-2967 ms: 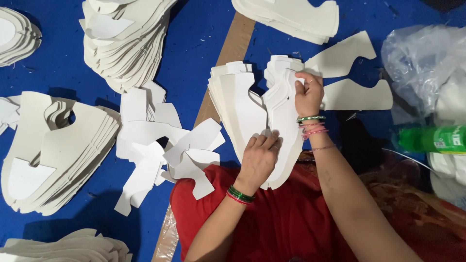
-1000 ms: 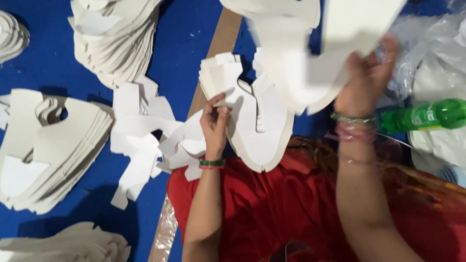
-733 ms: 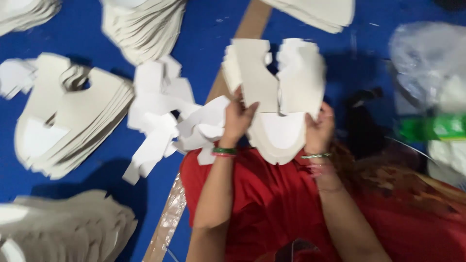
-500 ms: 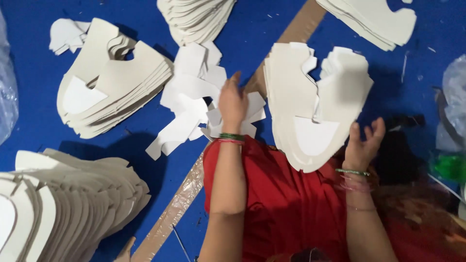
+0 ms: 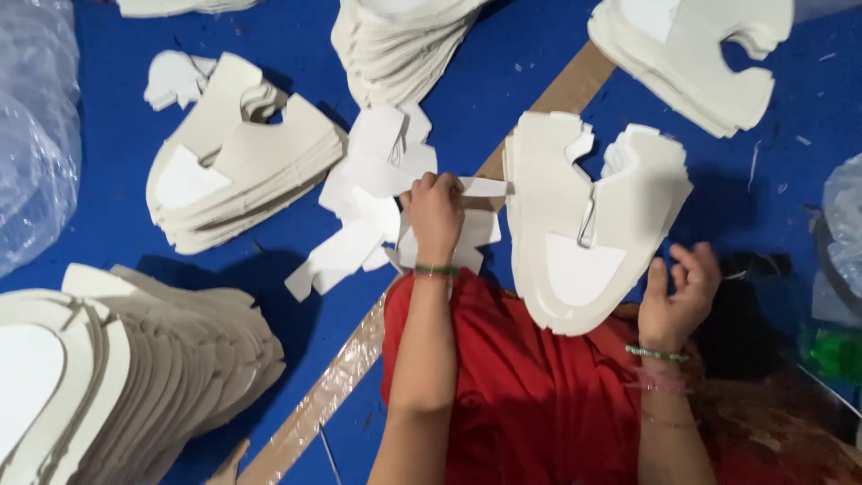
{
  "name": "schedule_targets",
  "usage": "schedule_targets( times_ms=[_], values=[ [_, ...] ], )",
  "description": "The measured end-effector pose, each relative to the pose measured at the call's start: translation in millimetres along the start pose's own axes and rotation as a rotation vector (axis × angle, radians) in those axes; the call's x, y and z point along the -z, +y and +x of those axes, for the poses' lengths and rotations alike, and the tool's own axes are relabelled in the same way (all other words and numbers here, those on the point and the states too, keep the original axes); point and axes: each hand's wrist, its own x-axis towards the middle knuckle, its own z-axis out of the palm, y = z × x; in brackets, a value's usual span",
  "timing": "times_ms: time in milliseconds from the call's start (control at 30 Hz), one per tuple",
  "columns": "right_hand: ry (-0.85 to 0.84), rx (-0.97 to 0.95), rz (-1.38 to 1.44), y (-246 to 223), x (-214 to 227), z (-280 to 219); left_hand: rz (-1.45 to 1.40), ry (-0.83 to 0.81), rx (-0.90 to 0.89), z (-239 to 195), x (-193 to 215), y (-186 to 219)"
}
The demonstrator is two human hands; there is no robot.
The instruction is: Sorting and stacking white fabric shoe upper components on the floor.
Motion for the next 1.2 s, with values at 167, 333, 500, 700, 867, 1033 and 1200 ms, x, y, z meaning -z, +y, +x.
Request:
schedule_targets(
  times_ms=[167,333,500,700,867,1033,1200],
  values=[
    [-0.224,-0.262,0.56,-45.6,-16.2,3.6,-0.673,0.044,-0.452,-10.3,46.2,45.0],
    [-0.517,-0.576,0.825,-62.9,-30.4,17.3,-0.72,-0.445,-0.576,-22.4,62.8,87.1],
    [-0.277,-0.354,0.855,-87.0,-25.8,33.5,-0.961,-0.443,-0.104,-21.1,28.3,84.8],
    [-0.379,-0.298,0.367,-48.7,-37.4,19.9,-1.062,-0.539,0.136,-28.2,-24.8,69.9],
    [-0.397,-0.453,0.084,-47.3,-23.5,5.4,-1.143,-0.273,0.257,-12.5,-18.4,46.1],
    [-0.633,0.044,-0.243,-90.6,-28.8,3.2,-1.199,-0.392,0.183,-11.4,-17.8,52.7],
    [-0.646,0.044,-0.287,-91.9,-29.0,0.1,-1.12,-0.543,0.129,-6.7,-12.3,63.7]
  ],
)
